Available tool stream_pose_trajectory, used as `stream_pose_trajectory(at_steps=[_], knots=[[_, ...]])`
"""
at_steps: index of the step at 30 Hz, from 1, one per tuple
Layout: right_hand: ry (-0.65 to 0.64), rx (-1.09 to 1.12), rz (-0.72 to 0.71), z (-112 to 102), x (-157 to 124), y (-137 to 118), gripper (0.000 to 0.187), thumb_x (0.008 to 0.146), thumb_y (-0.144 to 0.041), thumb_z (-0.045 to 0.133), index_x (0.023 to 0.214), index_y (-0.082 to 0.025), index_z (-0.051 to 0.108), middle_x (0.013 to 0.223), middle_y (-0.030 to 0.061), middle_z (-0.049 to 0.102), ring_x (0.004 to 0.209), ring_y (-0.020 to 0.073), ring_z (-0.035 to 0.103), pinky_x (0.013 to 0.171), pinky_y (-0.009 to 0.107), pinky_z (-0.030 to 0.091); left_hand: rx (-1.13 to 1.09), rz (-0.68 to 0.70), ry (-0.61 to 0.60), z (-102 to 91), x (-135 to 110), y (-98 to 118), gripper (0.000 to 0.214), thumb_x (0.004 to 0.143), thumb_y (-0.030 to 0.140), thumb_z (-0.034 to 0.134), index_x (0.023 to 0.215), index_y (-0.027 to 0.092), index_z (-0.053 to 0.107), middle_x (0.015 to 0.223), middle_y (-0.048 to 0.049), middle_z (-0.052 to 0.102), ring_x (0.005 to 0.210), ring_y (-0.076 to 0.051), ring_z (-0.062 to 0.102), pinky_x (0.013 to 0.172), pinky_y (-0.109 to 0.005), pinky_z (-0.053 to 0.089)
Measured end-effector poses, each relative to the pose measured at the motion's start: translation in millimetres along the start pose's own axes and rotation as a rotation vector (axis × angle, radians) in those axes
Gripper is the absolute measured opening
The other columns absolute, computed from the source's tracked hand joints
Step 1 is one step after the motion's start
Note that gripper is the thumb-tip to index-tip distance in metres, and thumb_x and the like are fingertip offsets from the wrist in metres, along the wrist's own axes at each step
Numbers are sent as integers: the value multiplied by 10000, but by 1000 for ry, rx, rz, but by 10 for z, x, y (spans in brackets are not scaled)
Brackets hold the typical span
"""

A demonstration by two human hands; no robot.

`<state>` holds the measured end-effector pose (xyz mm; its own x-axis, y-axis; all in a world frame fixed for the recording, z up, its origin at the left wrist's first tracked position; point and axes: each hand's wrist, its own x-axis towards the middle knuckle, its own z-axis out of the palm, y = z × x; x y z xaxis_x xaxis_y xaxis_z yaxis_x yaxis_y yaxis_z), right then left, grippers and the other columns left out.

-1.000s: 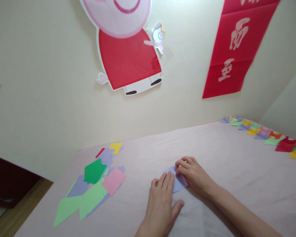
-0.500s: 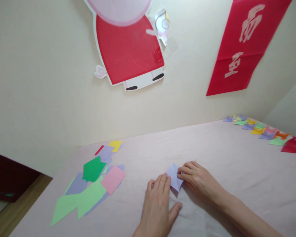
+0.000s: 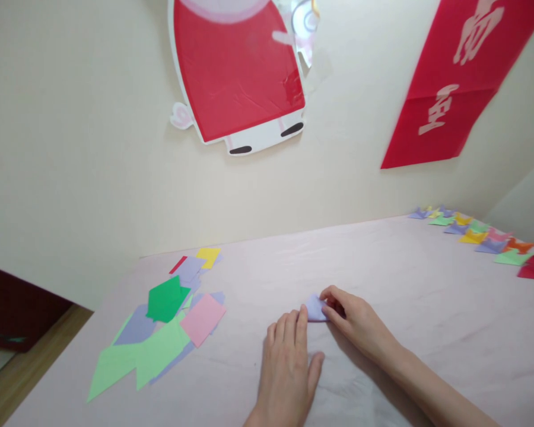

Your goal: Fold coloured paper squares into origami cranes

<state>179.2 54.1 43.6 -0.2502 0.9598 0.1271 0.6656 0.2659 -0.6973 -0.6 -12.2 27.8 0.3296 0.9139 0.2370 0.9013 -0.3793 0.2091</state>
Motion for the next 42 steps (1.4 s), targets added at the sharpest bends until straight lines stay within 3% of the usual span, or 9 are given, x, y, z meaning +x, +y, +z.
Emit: stream_pose_trajectory(at_steps=[3, 10, 23, 30, 37, 42], knots=[[15, 14, 11, 33, -29, 16, 191, 867, -217, 453, 1024, -218, 562, 729, -3, 641, 673, 177, 612, 640, 282, 460, -2, -7, -31, -30, 32, 9, 587, 919, 285, 543, 1469, 187, 362, 1414, -148, 484, 1243, -295, 468, 1015, -477, 405], [23, -71, -69, 75, -39, 73, 197, 893, -178, 416, 875, -215, 609, 838, 34, 646, 785, 184, 619, 736, 306, 480, 2, -3, -46, -11, 59, 38, 451, 945, 339, 507, 1386, 250, 486, 1450, -106, 451, 1205, -292, 472, 984, -485, 427], [48, -78, -54, 110, -1, 79, 204, 881, -191, 415, 870, -223, 617, 849, 36, 666, 781, 183, 625, 725, 310, 489, 74, 22, -57, 2, 74, 43, 458, 958, 372, 482, 1392, 228, 498, 1413, -93, 510, 1169, -296, 486, 970, -495, 427], [49, -85, -46, 117, -2, 89, 209, 885, -188, 413, 881, -218, 620, 861, 34, 675, 801, 182, 637, 743, 310, 491, 98, 40, -46, 33, 65, 32, 452, 963, 382, 475, 1391, 238, 500, 1453, -65, 485, 1180, -297, 479, 985, -489, 408], [55, -108, -51, 124, 0, 91, 212, 872, -166, 421, 880, -218, 626, 852, 30, 679, 776, 175, 631, 721, 296, 482, 115, 88, -64, -14, 65, 26, 510, 965, 378, 476, 1461, 294, 395, 1475, -40, 465, 1173, -300, 477, 970, -502, 410], [53, -115, -46, 121, 4, 84, 207, 864, -154, 411, 861, -218, 608, 834, 29, 667, 779, 179, 625, 727, 301, 475, 140, 105, -86, -20, 90, 26, 481, 969, 388, 463, 1437, 284, 432, 1470, -44, 475, 1172, -305, 488, 976, -520, 402]])
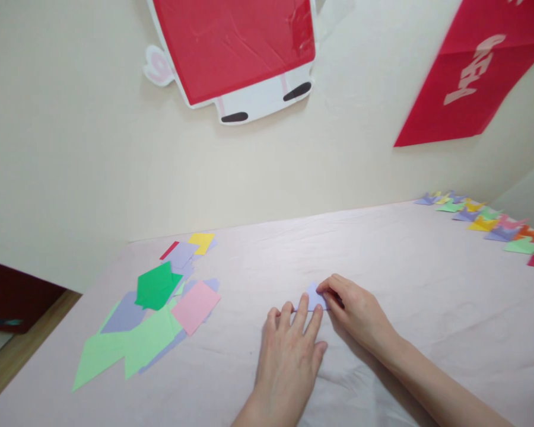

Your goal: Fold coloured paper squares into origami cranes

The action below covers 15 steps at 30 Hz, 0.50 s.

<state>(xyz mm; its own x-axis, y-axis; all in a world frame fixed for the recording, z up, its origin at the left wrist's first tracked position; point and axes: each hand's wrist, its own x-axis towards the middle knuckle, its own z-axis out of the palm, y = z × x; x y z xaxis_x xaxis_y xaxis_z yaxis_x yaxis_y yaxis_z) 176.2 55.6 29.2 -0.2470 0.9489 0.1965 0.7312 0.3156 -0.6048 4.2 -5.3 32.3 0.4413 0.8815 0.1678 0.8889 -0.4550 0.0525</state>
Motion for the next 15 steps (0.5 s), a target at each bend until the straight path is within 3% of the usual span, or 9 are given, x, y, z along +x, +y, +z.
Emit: stream_pose_trajectory(at_steps=[5, 9, 15], knots=[[-14, -12, -1, -16, -2, -39, 192, 869, -160, 409, 854, -212, 593, 833, 30, 645, 781, 179, 612, 732, 302, 462, 15, -5, 4, -5, 1, 4, 452, 966, 394, 469, 1397, 259, 480, 1467, -57, 479, 1170, -305, 498, 976, -524, 403], [8, -67, -9, -11, -23, -97, 63, 828, -205, 522, 866, -206, 573, 867, 38, 623, 816, 197, 584, 758, 318, 440, 16, -7, -4, -21, -1, 4, 415, 953, 402, 499, 1326, 228, 546, 1444, -65, 505, 1155, -295, 513, 976, -517, 412], [80, -80, -20, 39, -48, -108, 117, 760, -181, 586, 873, -202, 562, 930, 57, 593, 900, 235, 539, 799, 356, 389, -4, -21, -7, -9, 18, 3, 405, 948, 366, 512, 1321, 213, 538, 1448, -56, 504, 1199, -300, 495, 995, -526, 403]])
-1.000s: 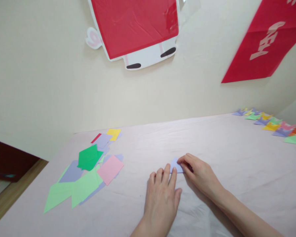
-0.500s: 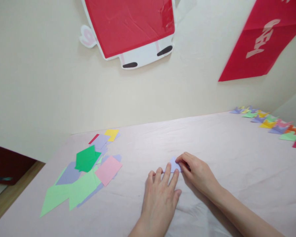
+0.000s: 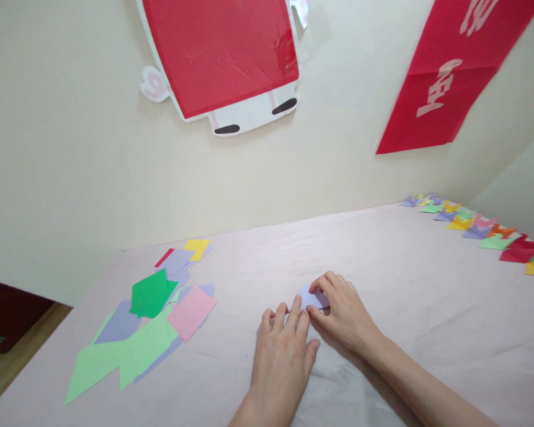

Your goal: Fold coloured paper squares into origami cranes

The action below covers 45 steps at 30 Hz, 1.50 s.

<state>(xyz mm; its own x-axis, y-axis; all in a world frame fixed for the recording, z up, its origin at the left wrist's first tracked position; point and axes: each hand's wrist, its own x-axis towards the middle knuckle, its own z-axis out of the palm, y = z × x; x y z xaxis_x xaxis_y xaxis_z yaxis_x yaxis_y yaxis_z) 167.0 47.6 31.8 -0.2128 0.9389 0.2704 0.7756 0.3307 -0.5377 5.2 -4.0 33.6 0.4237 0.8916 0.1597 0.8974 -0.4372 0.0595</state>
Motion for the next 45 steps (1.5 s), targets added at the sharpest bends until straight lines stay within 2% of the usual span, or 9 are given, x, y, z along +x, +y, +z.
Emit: stream_pose_trajectory(at_steps=[9, 21, 25, 28, 32, 35, 39, 42, 45], knots=[[-52, 114, 81, -8, -23, 133, 320, 690, -80, 492, 977, -200, 565, 1018, 66, 594, 961, 234, 510, 859, 357, 383, -52, -62, 38, -99, -14, -52, 261, 893, 402, 606, 1077, 219, 639, 1408, -44, 547, 1225, -299, 500, 1024, -524, 393], [-72, 243, 100, -165, -66, 441, 504, 576, -27, 421, 1027, -195, 570, 1061, 82, 613, 1050, 243, 515, 950, 396, 400, 21, -122, 61, -74, -112, -121, 242, 881, 372, 620, 1059, 208, 635, 1393, -96, 546, 1258, -324, 480, 1017, -540, 389], [-81, 274, 67, -193, -92, 500, 511, 584, -13, 405, 1020, -193, 602, 1045, 83, 612, 1050, 240, 514, 955, 407, 401, 31, -161, 98, -73, -195, -141, 278, 874, 382, 625, 1077, 192, 632, 1379, -119, 555, 1240, -337, 491, 1005, -547, 394], [-84, 291, 36, -221, -108, 475, 497, 647, -21, 391, 1042, -208, 629, 1072, 80, 601, 1061, 240, 504, 968, 423, 389, 17, -197, 138, -37, -246, -178, 294, 863, 365, 637, 1082, 169, 622, 1372, -138, 553, 1236, -342, 485, 1013, -546, 382], [-63, 240, -14, -220, -113, 360, 357, 785, -151, 485, 1100, -215, 639, 1160, 91, 579, 1098, 268, 475, 987, 453, 370, -99, -209, 229, 37, -167, -176, 462, 838, 285, 647, 1255, 132, 519, 1408, -164, 498, 1252, -326, 458, 1035, -514, 371], [-64, 195, -69, -188, -106, 265, 379, 729, -175, 607, 1106, -205, 632, 1194, 100, 565, 1115, 282, 460, 995, 452, 364, -254, -139, 248, 43, -11, -96, 718, 827, 185, 613, 1459, 125, 277, 1453, -156, 447, 1312, -287, 403, 1084, -478, 325], [-59, 221, -156, -157, -113, 188, 355, 712, -71, 554, 1029, -221, 614, 1147, 78, 570, 1095, 256, 461, 973, 429, 375, -427, -67, 234, 13, 119, 27, 861, 797, 96, 547, 1525, 151, 91, 1451, -128, 464, 1321, -247, 409, 1105, -445, 298], [-39, 206, -221, -163, -128, 166, 318, 686, -5, 519, 911, -216, 592, 1068, 61, 582, 1035, 237, 473, 925, 398, 391, -481, -38, 192, 4, 102, 43, 873, 794, 99, 529, 1535, 165, 72, 1405, -117, 518, 1303, -244, 439, 1100, -464, 296], [-27, 153, -296, -186, -130, 179, 337, 671, 56, 481, 830, -217, 599, 1036, 48, 586, 999, 222, 478, 890, 370, 388, -497, -22, 137, -11, 34, 6, 812, 807, 135, 549, 1521, 169, 163, 1352, -113, 570, 1262, -241, 482, 1083, -483, 315]])
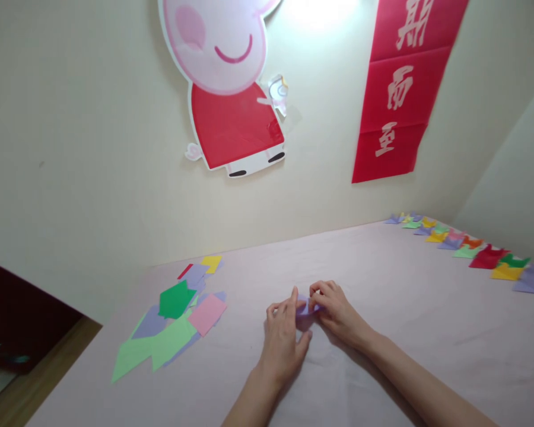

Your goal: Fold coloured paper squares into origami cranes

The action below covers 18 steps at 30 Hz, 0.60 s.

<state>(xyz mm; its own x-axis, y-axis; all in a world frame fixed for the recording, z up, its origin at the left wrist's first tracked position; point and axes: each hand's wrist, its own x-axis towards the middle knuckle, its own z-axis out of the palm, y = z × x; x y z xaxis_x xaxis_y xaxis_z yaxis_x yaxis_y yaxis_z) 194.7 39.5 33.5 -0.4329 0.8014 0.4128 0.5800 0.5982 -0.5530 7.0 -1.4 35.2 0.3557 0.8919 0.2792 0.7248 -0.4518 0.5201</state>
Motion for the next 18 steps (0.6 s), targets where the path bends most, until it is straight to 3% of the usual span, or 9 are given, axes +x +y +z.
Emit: stream_pose_trajectory(at_steps=[6, 10, 13, 15, 18], knots=[[-68, -125, -91, -83, -13, 12, 294, 784, 45, 465, 805, -207, 614, 957, 41, 662, 949, 215, 502, 849, 350, 366, 132, 10, -40, -10, -154, 35, 609, 837, 165, 567, 1419, 142, 392, 1375, -135, 552, 1252, -260, 493, 1077, -488, 336], [-199, -159, -118, -142, -25, -132, 380, 723, 47, 473, 950, -219, 623, 985, 44, 684, 982, 214, 539, 885, 358, 354, 209, 1, -6, 34, -159, 77, 479, 877, 129, 515, 1352, 178, 481, 1349, -100, 578, 1235, -262, 503, 1049, -487, 364], [-253, -143, -110, -196, -18, -222, 235, 763, -48, 531, 891, -217, 634, 1012, 53, 692, 980, 214, 566, 919, 379, 338, 254, -6, 9, -4, -92, 95, 258, 885, 97, 497, 1081, 204, 627, 1230, -56, 639, 1095, -240, 569, 994, -474, 399], [-265, -116, -96, -229, -8, -225, 109, 822, -139, 567, 842, -216, 642, 998, 48, 706, 956, 207, 586, 918, 383, 331, 268, 7, 22, -50, -47, 112, 194, 893, 85, 487, 943, 199, 636, 1117, -43, 667, 1007, -224, 587, 958, -456, 417], [-252, -36, -25, -240, 14, -163, 143, 900, -228, 537, 813, -216, 650, 992, 39, 723, 935, 193, 613, 901, 372, 338, 254, -16, 50, -104, -8, 141, 151, 914, 116, 503, 872, 201, 621, 922, -25, 674, 893, -211, 596, 898, -425, 443]])
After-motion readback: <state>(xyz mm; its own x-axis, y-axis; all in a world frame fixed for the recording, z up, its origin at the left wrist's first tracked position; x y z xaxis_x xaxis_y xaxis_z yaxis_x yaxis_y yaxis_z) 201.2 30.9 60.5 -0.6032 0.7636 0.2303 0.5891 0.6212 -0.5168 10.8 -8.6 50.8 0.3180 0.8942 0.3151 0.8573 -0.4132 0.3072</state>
